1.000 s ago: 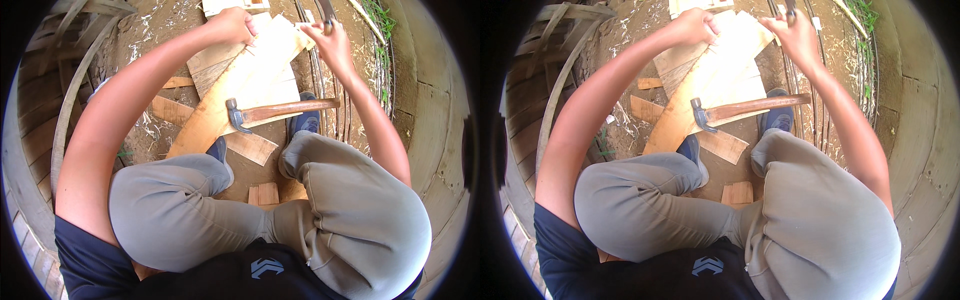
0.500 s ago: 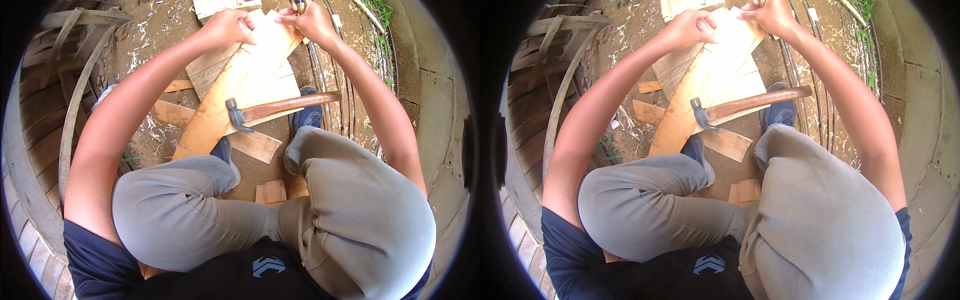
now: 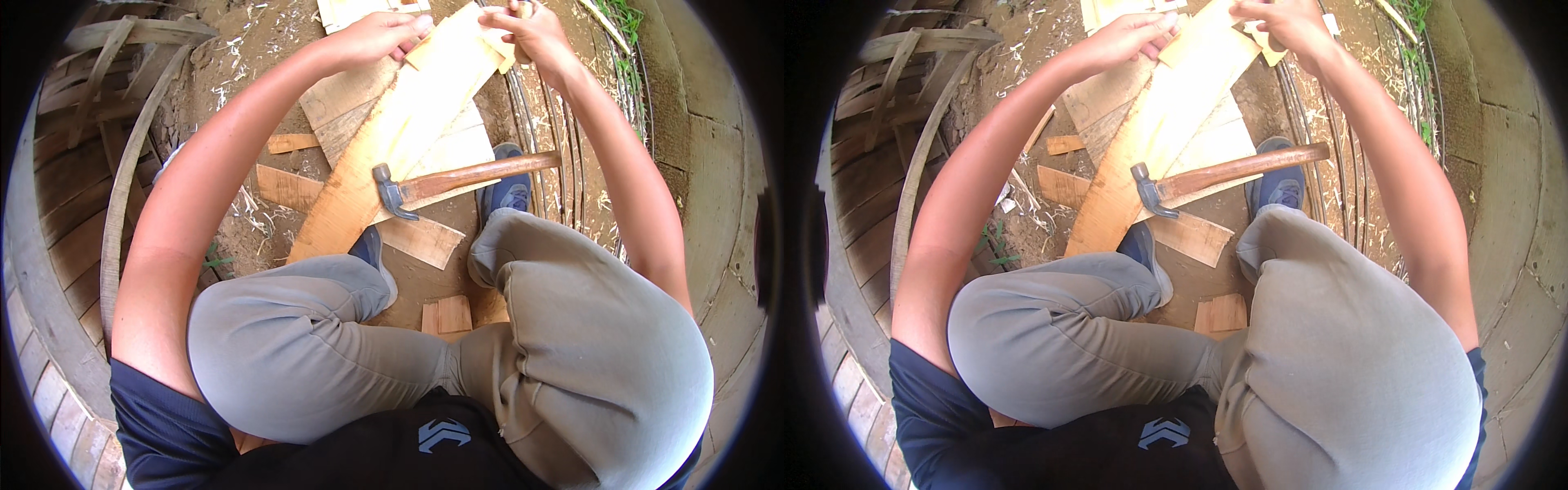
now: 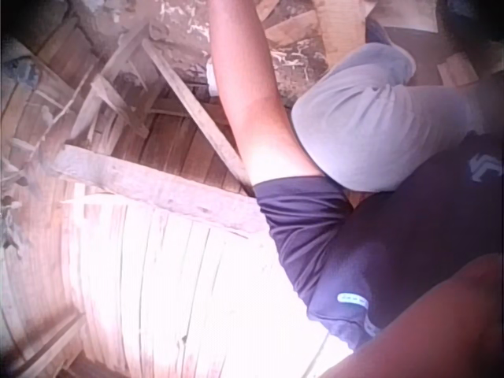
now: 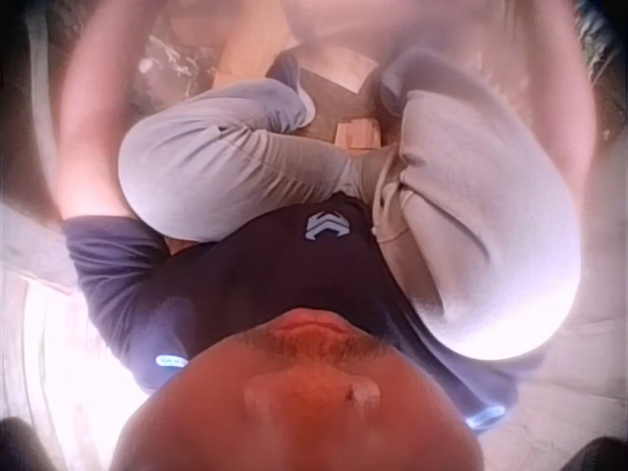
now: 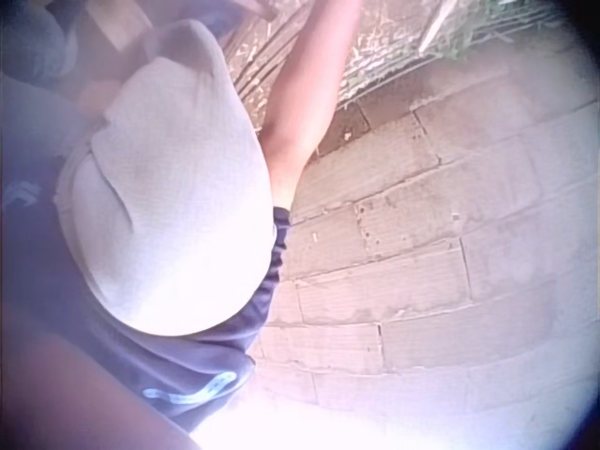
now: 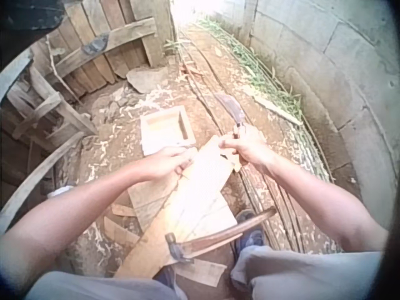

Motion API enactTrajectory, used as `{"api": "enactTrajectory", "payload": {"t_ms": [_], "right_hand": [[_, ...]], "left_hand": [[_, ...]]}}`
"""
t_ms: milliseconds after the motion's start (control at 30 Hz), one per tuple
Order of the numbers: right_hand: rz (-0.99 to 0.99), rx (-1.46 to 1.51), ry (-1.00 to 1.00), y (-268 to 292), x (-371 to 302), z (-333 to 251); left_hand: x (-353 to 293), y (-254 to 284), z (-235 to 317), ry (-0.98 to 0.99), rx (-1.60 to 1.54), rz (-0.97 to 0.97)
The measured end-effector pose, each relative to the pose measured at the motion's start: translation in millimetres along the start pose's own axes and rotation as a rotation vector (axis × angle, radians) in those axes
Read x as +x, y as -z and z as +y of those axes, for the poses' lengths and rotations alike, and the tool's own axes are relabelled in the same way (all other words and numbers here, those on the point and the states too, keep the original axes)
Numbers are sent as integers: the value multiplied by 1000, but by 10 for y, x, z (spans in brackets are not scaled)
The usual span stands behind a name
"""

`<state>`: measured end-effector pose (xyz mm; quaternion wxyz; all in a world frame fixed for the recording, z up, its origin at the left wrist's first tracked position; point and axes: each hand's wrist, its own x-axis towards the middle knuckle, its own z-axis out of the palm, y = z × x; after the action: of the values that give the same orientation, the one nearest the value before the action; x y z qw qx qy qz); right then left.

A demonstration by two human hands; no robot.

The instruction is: The person assembles a small wooden box by cutting a piece of wood with a knife, then using a chisel and hammer to carve and fit the pieces together. The person hammers the chisel into the wood to shape it and then fits the cut piece into the box frame.

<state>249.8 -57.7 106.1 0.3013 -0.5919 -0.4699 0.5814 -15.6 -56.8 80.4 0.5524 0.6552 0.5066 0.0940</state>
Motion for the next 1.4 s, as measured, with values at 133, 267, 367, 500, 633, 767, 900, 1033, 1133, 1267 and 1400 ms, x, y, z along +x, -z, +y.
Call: {"api": "enactTrajectory", "payload": {"t_ms": [133, 267, 367, 500, 633, 767, 900, 1033, 1133, 1267, 1400], "right_hand": [[76, 98, 40, 177, -48, 165], [21, -20, 5, 407, -93, 284], [-59, -36, -23, 368, -35, 288], [-45, -86, 5, 476, -13, 544], [-34, -275, 112, 353, -5, 568], [-27, -360, 167, 249, 8, 612], [9, -313, 152, 242, -71, 681], [8, -294, 137, 206, -100, 645], [40, -291, 34, 151, -136, 574], [90, -173, 26, 112, -173, 645], [85, -108, 74, 101, -154, 729]], "left_hand": [[98, 28, -103, -97, 176, -88], [161, 73, -155, -168, 208, -117], [278, 63, -428, -356, 104, 66], [251, -76, -167, -327, 205, 5], [191, -157, -49, -444, 334, 71], [322, -244, -174, -583, 413, 84], [158, -408, -57, -559, 499, 126], [134, -371, 56, -458, 438, 22], [110, -338, 118, -399, 435, -21], [123, -341, 133, -513, 377, 33], [198, -371, 74, -455, 424, 19]]}}
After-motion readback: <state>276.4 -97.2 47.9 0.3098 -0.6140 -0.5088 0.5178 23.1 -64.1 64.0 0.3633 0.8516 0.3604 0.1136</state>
